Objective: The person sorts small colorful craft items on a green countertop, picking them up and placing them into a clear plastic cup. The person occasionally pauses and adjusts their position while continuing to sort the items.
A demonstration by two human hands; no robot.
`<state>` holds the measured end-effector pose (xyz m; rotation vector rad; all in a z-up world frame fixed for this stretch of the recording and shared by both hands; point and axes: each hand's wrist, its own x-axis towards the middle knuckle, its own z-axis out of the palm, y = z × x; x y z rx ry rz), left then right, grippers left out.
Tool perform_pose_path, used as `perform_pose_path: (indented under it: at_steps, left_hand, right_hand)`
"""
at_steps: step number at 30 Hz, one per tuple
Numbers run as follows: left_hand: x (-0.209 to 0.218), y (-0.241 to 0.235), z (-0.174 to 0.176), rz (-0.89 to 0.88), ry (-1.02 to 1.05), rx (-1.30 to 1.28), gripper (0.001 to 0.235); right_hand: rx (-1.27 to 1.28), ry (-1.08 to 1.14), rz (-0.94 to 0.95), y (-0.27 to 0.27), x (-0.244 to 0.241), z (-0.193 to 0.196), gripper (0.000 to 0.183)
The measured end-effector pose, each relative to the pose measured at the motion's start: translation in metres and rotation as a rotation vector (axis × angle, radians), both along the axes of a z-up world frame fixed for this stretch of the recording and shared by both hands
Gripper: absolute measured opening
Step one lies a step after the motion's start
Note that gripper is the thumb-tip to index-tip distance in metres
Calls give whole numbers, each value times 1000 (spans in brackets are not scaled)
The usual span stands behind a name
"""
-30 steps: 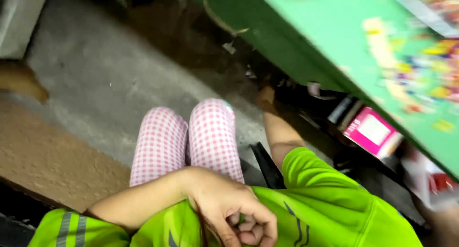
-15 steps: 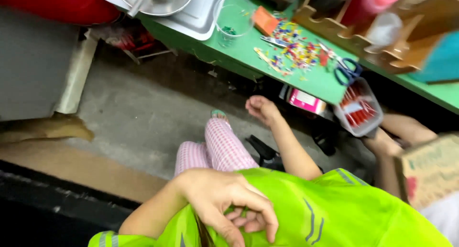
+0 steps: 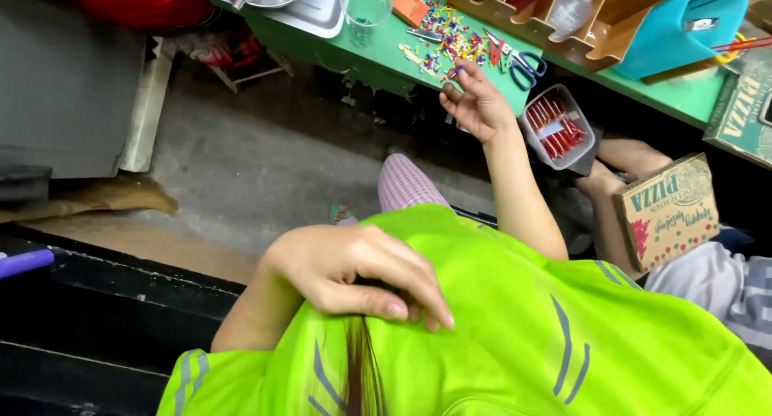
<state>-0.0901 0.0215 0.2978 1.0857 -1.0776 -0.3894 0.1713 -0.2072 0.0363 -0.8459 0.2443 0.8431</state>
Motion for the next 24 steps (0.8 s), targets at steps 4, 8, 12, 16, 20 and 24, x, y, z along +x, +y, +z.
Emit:
perform_pose_path:
  at_steps: [4, 8, 12, 16, 20, 24]
  left_hand:
    - [2, 1, -3, 345, 48, 32, 31]
    - [15, 5, -31, 805, 223, -15, 24]
    - [45, 0, -61, 1134, 384, -122, 25]
    - [86, -14, -69, 1304, 442, -220, 30]
    - [117, -32, -80, 1396, 487, -241, 32]
    - [137, -50, -107, 1448, 554, -333, 38]
  right_hand:
    - [-112, -38, 79, -10, 26, -14, 31]
    - [-408, -110, 15, -28, 78, -48, 16]
    - [-609, -302, 118, -57, 112, -35, 7]
    - [-784, -308, 122, -84, 140, -52, 9]
    - [-881, -315, 250, -96, 169, -94, 5]
    - [-831, -398, 238, -104, 186, -148, 14]
